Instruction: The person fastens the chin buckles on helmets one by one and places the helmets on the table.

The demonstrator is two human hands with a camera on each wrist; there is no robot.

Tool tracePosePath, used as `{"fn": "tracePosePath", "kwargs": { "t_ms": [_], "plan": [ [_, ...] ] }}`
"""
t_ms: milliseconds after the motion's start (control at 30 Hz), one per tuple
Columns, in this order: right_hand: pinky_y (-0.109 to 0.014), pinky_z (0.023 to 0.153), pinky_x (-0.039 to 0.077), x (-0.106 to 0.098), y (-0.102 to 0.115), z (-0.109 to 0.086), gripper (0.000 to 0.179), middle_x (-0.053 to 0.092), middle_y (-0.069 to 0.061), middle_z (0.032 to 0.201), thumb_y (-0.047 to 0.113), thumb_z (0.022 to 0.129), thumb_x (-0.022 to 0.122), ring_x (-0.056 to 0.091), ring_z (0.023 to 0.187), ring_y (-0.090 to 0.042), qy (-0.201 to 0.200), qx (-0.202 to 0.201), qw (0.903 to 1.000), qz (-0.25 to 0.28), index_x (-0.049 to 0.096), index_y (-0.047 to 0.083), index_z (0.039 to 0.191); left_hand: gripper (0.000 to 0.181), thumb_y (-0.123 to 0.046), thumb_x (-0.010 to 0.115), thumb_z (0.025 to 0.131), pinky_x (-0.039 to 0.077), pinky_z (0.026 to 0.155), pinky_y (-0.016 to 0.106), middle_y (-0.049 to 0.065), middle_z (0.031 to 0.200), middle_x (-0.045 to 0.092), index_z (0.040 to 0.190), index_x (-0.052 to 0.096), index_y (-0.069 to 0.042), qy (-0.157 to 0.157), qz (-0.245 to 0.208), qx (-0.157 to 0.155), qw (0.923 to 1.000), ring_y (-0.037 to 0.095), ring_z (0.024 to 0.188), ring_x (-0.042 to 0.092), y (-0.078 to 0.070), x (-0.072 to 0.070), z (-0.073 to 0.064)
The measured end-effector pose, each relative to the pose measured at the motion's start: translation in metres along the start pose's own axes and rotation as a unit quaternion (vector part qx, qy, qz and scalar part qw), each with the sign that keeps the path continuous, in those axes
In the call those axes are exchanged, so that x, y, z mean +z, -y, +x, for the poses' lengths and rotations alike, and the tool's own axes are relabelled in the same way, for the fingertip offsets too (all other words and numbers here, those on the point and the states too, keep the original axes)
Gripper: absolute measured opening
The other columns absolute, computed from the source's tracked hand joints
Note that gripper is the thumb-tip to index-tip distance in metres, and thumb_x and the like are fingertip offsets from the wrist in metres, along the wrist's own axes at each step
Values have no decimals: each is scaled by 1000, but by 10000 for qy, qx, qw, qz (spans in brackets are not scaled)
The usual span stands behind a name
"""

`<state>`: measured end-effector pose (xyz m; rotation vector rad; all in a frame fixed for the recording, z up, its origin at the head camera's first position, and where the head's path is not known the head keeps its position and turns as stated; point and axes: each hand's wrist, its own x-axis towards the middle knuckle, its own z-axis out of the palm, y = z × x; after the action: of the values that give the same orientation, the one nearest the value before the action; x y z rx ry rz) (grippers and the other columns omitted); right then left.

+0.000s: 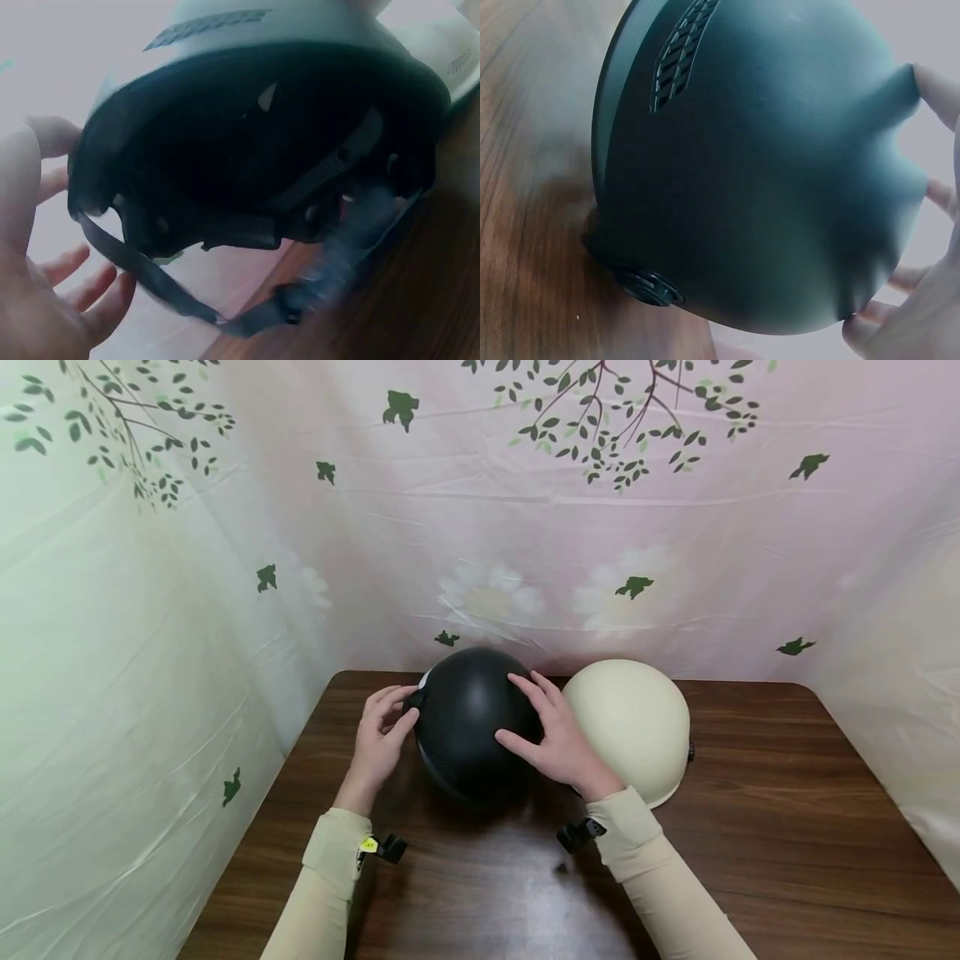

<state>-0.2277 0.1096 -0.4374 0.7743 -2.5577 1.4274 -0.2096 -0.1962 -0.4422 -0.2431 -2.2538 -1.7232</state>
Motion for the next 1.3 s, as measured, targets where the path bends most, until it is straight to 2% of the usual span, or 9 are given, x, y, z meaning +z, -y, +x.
{"fn": "tracePosePath", "kwargs": {
  "t_ms": [100, 200, 333, 433, 533, 700, 800, 967, 1300],
  "plan": [
    [-69, 117, 32, 1, -1, -1, 82, 15, -6, 174, 53, 94, 75, 18, 159, -35, 55, 60, 9999, -117, 32, 43, 163, 37, -14, 66, 104, 42, 106, 57, 15, 153, 46, 141, 66, -8, -3, 159, 102, 9998, 37, 128, 50, 2, -1, -2],
    [-68, 116, 35, 4, -3, -3, 82, 15, -10, 174, 56, 94, 74, 21, 158, -38, 189, 169, 9991, -346, 33, 41, 163, 40, -17, 70, 103, 43, 109, 61, 11, 151, 50, 142, 66, -13, 248, 511, 232, 9981, 34, 132, 51, 6, 1, -3],
    [-68, 113, 39, 10, -7, -6, 85, 16, -17, 173, 60, 93, 73, 26, 156, -43, 504, 355, 9960, -646, 34, 36, 164, 49, -33, 76, 99, 44, 111, 60, 7, 153, 48, 145, 63, -24, 712, 1278, 268, 9889, 31, 138, 49, 12, 6, -6],
    [-67, 113, 39, 15, -10, -7, 87, 16, -17, 173, 61, 92, 73, 27, 156, -42, 635, 453, 9948, -657, 32, 35, 165, 58, -40, 80, 94, 46, 111, 59, 5, 156, 43, 148, 60, -29, 903, 1627, 186, 9824, 30, 139, 48, 15, 9, -7],
    [-68, 115, 37, 17, -12, -7, 88, 17, -16, 173, 60, 92, 74, 26, 156, -41, 588, 482, 9953, -601, 31, 35, 165, 68, -43, 83, 90, 47, 111, 61, 5, 161, 38, 151, 56, -32, 1040, 1715, 136, 9796, 33, 141, 46, 12, 11, -9],
    [-69, 114, 36, 20, -14, -7, 88, 17, -17, 172, 61, 92, 74, 27, 155, -43, 453, 497, 9963, -538, 32, 34, 165, 85, -56, 86, 83, 40, 111, 70, 7, 171, 25, 157, 46, -42, 1349, 2200, 102, 9661, 39, 149, 37, 5, 17, -13],
    [-69, 114, 37, 23, -14, -6, 88, 16, -17, 173, 61, 93, 73, 27, 155, -43, 431, 487, 9965, -534, 31, 35, 165, 90, -60, 86, 81, 39, 110, 73, 7, 173, 17, 158, 42, -46, 1394, 2482, 163, 9585, 41, 153, 29, 2, 22, -14],
    [-69, 114, 37, 24, -15, -5, 87, 17, -18, 172, 59, 93, 74, 28, 155, -43, 413, 447, 9967, -532, 31, 34, 165, 91, -60, 86, 81, 41, 109, 71, 7, 174, 12, 159, 42, -44, 1339, 2808, 389, 9496, 41, 155, 19, -2, 32, -14],
    [-69, 114, 37, 20, -15, -5, 87, 18, -21, 171, 56, 94, 74, 28, 155, -44, 473, 458, 9958, -635, 31, 33, 166, 91, -62, 85, 80, 46, 106, 69, 14, 172, 19, 158, 44, -41, 1347, 3181, 419, 9375, 45, 153, 29, -7, 36, -9]
  ]
}}
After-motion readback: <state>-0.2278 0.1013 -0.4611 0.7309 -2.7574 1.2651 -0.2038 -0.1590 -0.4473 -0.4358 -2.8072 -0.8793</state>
